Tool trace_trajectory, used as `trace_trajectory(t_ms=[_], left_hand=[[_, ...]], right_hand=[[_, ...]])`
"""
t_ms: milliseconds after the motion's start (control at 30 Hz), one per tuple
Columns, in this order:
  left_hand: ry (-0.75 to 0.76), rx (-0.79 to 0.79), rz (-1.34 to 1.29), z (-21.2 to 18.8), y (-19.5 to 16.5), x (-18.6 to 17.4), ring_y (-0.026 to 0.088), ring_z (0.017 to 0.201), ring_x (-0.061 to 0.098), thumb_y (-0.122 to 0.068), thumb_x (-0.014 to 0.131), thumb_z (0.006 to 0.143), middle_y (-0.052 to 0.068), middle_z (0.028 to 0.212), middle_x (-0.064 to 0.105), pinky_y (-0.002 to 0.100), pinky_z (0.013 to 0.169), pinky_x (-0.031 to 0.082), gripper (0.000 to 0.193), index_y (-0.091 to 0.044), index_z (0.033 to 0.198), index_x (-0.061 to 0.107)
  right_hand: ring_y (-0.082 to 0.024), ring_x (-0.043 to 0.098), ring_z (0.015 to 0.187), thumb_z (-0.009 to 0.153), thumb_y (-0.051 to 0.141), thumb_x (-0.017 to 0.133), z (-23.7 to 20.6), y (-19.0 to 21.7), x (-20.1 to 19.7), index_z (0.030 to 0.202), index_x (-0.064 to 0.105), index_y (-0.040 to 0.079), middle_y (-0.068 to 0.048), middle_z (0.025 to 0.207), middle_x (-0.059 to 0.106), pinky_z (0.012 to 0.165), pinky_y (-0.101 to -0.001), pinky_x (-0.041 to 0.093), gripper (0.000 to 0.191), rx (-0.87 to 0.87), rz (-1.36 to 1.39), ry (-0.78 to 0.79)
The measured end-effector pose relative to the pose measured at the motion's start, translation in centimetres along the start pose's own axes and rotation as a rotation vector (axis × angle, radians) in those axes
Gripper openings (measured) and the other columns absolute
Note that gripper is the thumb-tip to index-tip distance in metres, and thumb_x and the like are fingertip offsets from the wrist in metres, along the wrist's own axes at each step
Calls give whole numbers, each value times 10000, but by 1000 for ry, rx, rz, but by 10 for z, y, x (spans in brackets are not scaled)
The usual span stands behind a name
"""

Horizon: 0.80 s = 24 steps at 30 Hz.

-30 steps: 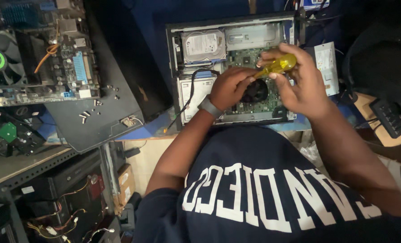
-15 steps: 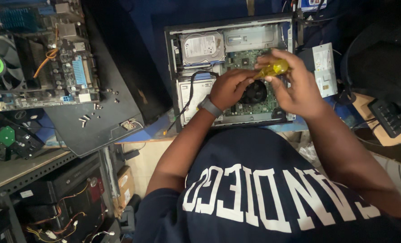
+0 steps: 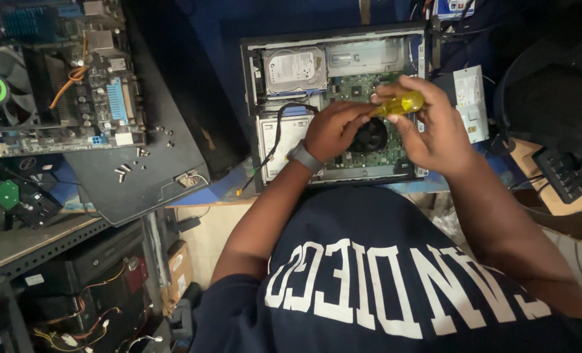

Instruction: The person repairs a desktop computer on a workbench. They handle a RAM module and small screws, then use a yellow screwdriver to unscrew and reposition the CPU cooler fan inside the open case, working on the motherboard area throughout the clip.

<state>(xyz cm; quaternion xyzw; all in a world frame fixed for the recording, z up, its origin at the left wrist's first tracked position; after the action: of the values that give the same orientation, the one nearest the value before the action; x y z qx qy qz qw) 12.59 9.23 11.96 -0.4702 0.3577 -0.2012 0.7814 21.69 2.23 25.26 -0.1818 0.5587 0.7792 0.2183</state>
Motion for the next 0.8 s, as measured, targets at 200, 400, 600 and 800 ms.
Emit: trace_trajectory(t_ms=[200,400,600,800], left_hand=[[0,11,6,-1,-1,2,288,1028,712,-180,670,994,82,1161,752,404,899,561,222,-132,1202,730],[-20,52,84,-2,-1,1,298,1002,714,-186,704,971,96,1127,759,404,880,572,197,-115,1151,744],[-61,70,113,-3,-3,-3,296,994,723,-265,779,914,88,1059,766,404,880,577,196,-105,1019,735],[-1,82,7,-4,-7,-2,314,1088,700,-247,697,989,132,1184,731,410,936,559,287,-64,1210,707]], right_hand=[[-327,643,1345,1065,-56,555,1,-2,3,1534,275,31,-247,1413,607,1158,-431,549,553,-39,30,15],[-315,686,1243,989,75,733,7,15,-9,1434,475,0,-197,1338,663,1067,-382,562,520,-28,-152,-20],[-289,704,982,868,172,917,15,35,-23,1226,717,34,-192,1100,701,829,-345,553,432,44,-407,-66],[-306,708,1150,976,63,726,24,64,-17,1312,648,-25,-175,1251,688,987,-364,577,355,-90,-328,-2]])
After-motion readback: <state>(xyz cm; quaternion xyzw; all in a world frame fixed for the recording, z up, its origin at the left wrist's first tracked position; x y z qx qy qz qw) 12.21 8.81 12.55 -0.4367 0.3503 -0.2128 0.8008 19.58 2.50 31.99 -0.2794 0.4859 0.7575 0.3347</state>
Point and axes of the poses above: each hand's wrist, its own z-axis towards the middle knuckle, its own x-axis out of the palm, y = z × x, the point moved 10 cm from there along z, towards the middle knuckle
